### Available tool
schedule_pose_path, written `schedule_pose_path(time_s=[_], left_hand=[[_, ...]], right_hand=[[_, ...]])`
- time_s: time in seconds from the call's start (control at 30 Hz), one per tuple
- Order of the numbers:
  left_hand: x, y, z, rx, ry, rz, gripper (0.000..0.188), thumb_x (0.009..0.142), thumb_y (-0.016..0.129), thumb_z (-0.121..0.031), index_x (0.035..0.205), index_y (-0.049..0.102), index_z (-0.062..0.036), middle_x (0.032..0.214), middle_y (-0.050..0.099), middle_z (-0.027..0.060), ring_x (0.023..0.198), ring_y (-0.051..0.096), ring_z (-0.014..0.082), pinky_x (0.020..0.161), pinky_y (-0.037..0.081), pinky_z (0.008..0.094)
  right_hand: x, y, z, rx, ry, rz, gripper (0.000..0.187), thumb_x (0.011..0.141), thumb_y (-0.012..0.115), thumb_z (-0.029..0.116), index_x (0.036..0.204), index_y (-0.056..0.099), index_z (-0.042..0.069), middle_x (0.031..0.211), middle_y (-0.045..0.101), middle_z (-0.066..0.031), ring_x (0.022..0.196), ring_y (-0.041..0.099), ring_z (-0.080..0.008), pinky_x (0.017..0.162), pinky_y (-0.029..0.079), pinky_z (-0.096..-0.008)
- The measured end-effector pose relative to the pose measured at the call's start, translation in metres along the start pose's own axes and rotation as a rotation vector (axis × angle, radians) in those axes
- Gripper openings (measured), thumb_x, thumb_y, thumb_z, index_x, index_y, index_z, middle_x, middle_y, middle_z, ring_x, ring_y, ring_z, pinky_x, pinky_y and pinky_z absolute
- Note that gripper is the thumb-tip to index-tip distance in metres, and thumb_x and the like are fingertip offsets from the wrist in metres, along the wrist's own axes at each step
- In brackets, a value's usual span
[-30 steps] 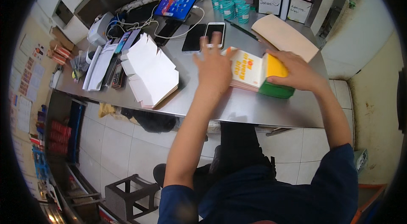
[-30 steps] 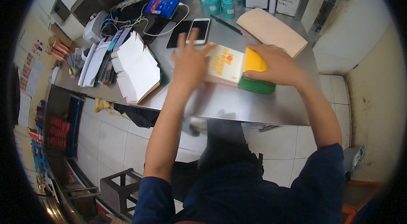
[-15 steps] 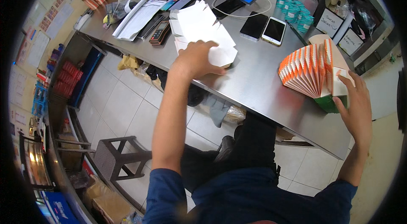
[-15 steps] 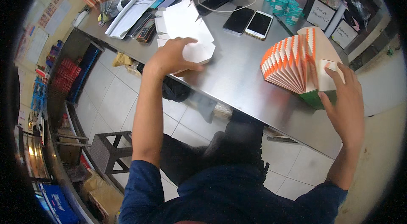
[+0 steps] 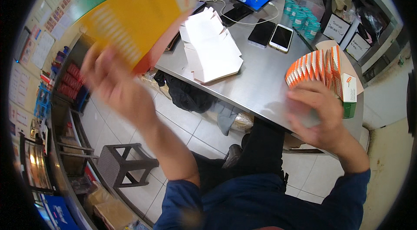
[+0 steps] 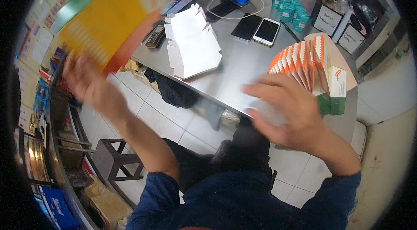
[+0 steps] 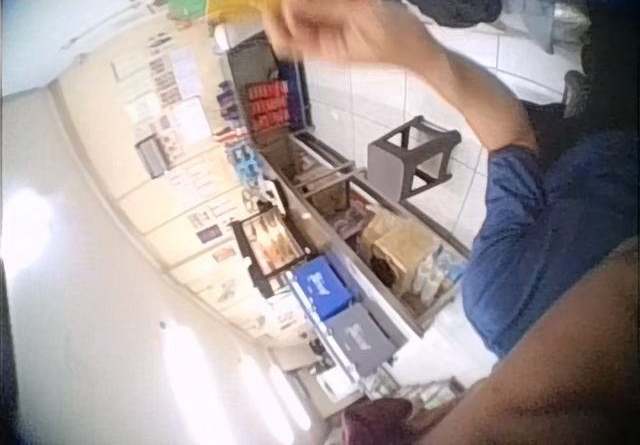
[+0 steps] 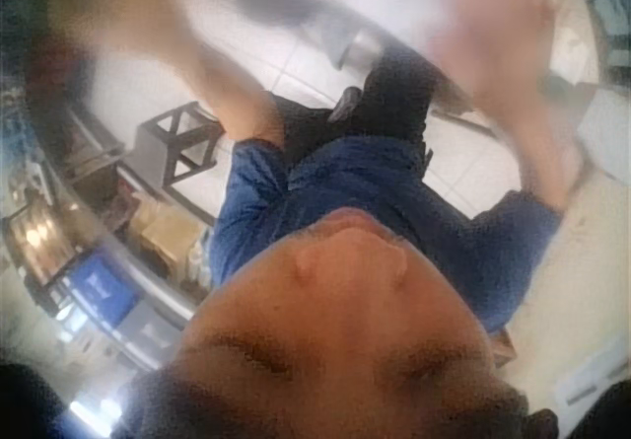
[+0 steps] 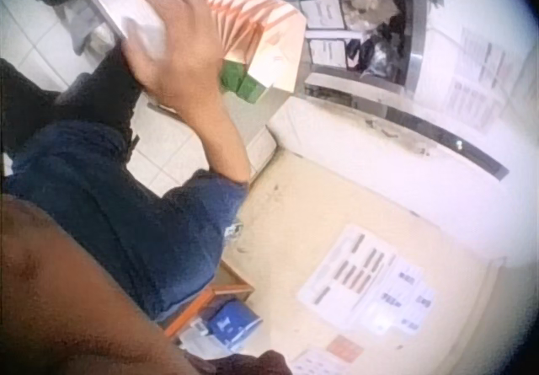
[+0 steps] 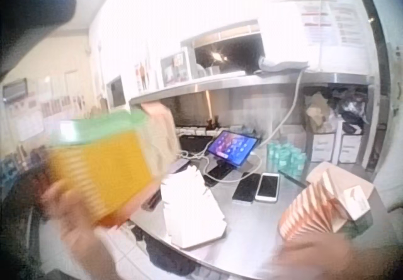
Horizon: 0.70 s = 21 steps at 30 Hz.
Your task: The person sits at a counter and repeatedly folds flat paperboard pieces into small rectangular boxes. They fold the sides, tuck flaps, and stack the finished boxes on the counter. The person handles each box one at a time and places completed units into a growing stack.
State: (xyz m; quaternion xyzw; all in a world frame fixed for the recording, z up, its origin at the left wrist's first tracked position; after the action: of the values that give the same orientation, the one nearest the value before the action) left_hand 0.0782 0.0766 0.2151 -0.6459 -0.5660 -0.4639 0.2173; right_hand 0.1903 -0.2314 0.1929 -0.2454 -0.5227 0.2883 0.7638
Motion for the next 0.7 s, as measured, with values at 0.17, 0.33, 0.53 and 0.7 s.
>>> schedule_pose_path(time_s=[0.17, 0.33, 0.53, 0.7], left_hand=[[-0.042, -0.087, -0.079, 0.124, 0.120, -0.106, 0.043, 0.107, 0.054, -0.026, 0.140, 0.047, 0.0000, 0.124, 0.059, 0.0193, 0.118, 0.060, 0.0326, 0.101, 0.053, 0.0417], [-0.055, -0.134, -0.092, -0.106, 0.103, -0.022, 0.032, 0.107, 0.054, -0.024, 0.129, 0.049, -0.0016, 0.122, 0.063, 0.0193, 0.108, 0.066, 0.0294, 0.090, 0.058, 0.0388], [-0.060, -0.124, -0.069, 0.160, -0.268, 0.038, 0.017, 0.103, 0.058, -0.008, 0.118, 0.056, 0.0014, 0.099, 0.068, 0.0179, 0.088, 0.072, 0.0222, 0.065, 0.061, 0.0294], [-0.096, -0.109, -0.014, 0.046, -0.584, 0.188, 0.011, 0.099, 0.063, 0.000, 0.108, 0.063, 0.0062, 0.101, 0.069, 0.0135, 0.089, 0.071, 0.0186, 0.077, 0.061, 0.0315]], right_hand=[[0.080, 0.085, 0.058, 0.312, -0.518, -0.178, 0.078, 0.068, 0.087, 0.017, 0.138, 0.055, 0.007, 0.137, 0.056, -0.0218, 0.116, 0.063, -0.0347, 0.092, 0.055, -0.0395], [0.084, 0.142, 0.112, 0.633, -0.480, -0.204, 0.056, 0.075, 0.080, 0.012, 0.128, 0.062, 0.001, 0.123, 0.062, -0.0175, 0.105, 0.066, -0.0330, 0.084, 0.056, -0.0379], [0.068, 0.183, 0.088, 0.739, -0.284, 0.105, 0.036, 0.083, 0.071, 0.003, 0.118, 0.063, -0.005, 0.108, 0.066, -0.0199, 0.090, 0.068, -0.0341, 0.079, 0.057, -0.0359], [0.055, 0.198, 0.033, 0.817, 0.067, 0.174, 0.025, 0.091, 0.069, 0.005, 0.113, 0.063, -0.006, 0.107, 0.069, -0.0176, 0.089, 0.071, -0.0191, 0.078, 0.058, -0.0313]])
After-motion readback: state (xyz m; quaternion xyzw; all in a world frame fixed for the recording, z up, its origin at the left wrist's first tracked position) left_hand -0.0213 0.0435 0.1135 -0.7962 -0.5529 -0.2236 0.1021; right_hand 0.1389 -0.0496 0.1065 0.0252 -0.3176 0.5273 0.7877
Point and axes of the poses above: each hand's wrist, its own x-axis towards the middle knuckle, its own y-axis out of the palm, z = x × y, the point moved 4 cm from there along x, towards the middle knuckle
